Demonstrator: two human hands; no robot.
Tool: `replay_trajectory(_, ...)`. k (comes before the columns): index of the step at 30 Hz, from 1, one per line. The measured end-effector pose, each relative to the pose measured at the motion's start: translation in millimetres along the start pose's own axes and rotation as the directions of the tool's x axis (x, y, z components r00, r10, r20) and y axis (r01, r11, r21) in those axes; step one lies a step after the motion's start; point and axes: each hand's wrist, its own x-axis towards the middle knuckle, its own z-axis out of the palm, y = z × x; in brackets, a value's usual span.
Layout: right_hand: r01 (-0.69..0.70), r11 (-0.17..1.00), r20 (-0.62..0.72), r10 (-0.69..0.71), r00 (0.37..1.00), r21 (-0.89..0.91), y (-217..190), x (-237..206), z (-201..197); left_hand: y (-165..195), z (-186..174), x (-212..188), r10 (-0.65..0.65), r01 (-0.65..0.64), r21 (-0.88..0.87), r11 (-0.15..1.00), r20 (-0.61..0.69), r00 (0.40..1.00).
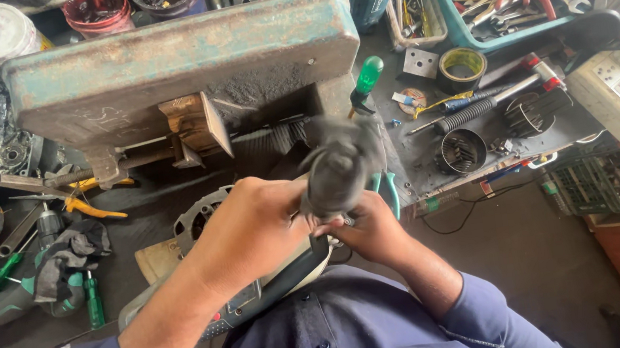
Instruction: The person wipes the housing and handle of a power tool with a dark rag, turning the tool and repositioning the rag to clean different surfaces. Near the end they pick up a screwdriver and work on a small part of the tool.
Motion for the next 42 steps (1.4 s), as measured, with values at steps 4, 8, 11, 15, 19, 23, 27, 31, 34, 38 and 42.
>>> replay_trajectory(4, 0.030, 0.998, -0.109, -0.023, 0.994, 0.059, 3.9, 1.2, 8.8, 0.9, -0.7, -3.1, 0.113, -0.112, 0.050, 0.992, -0.023, 0.993)
replay_trajectory(8, 0.231, 0.860, 0.125, -0.195, 0.973, -0.454, 23.6, 0.3, 9.2, -0.7, -3.7, -2.1, 0.258, -0.257, -0.033, 0.966, 0.041, 0.965)
replay_trajectory(11, 0.011, 1.000, 0.049, -0.011, 0.999, -0.002, 31.9, -5.2, 6.1, -3.1, -3.7, -0.7, 0.149, -0.143, -0.069, 0.987, 0.096, 0.984)
replay_trajectory(15, 0.092, 0.995, -0.010, -0.091, 0.996, 0.031, 27.3, -9.7, 11.9, -5.0, -0.6, -2.2, 0.213, -0.213, -0.014, 0.977, -0.043, 0.976)
replay_trajectory(19, -0.092, 0.992, -0.083, 0.085, 0.993, -0.082, 21.9, -10.6, 20.4, -4.0, 3.9, -6.2, 0.121, -0.114, 0.057, 0.992, -0.118, 0.986)
replay_trajectory(23, -0.006, 0.999, -0.060, 0.003, 0.998, -0.052, 28.1, -11.6, 17.1, -5.5, 4.2, -3.9, 0.253, -0.252, 0.020, 0.967, -0.079, 0.964)
replay_trajectory(27, 0.245, 0.851, -0.040, -0.297, 0.954, -0.465, 27.1, -10.7, 17.5, -5.1, 1.6, -4.0, 0.180, -0.179, -0.057, 0.982, 0.022, 0.983)
replay_trajectory(31, 0.018, 0.987, -0.171, 0.010, 0.985, 0.158, 6.5, -7.9, 24.4, -1.1, 3.2, -5.5, 0.024, -0.024, 0.003, 1.000, -0.099, 0.995)
replay_trajectory(34, 0.100, 0.994, -0.280, -0.107, 0.954, -0.036, -7.3, -5.5, 18.5, -1.3, 3.2, -6.8, 0.073, -0.075, -0.018, 0.997, -0.081, 0.994)
replay_trajectory(38, 0.029, 0.997, -0.052, -0.033, 0.998, -0.077, -9.0, -3.5, 9.4, -7.9, 1.5, -4.6, 0.364, -0.364, 0.011, 0.931, -0.011, 0.931)
replay_trajectory(42, 0.102, 0.991, -0.104, -0.093, 0.990, 0.085, -1.4, -7.2, 13.4, -7.8, 4.4, -2.3, 0.100, -0.098, 0.057, 0.994, -0.020, 0.995)
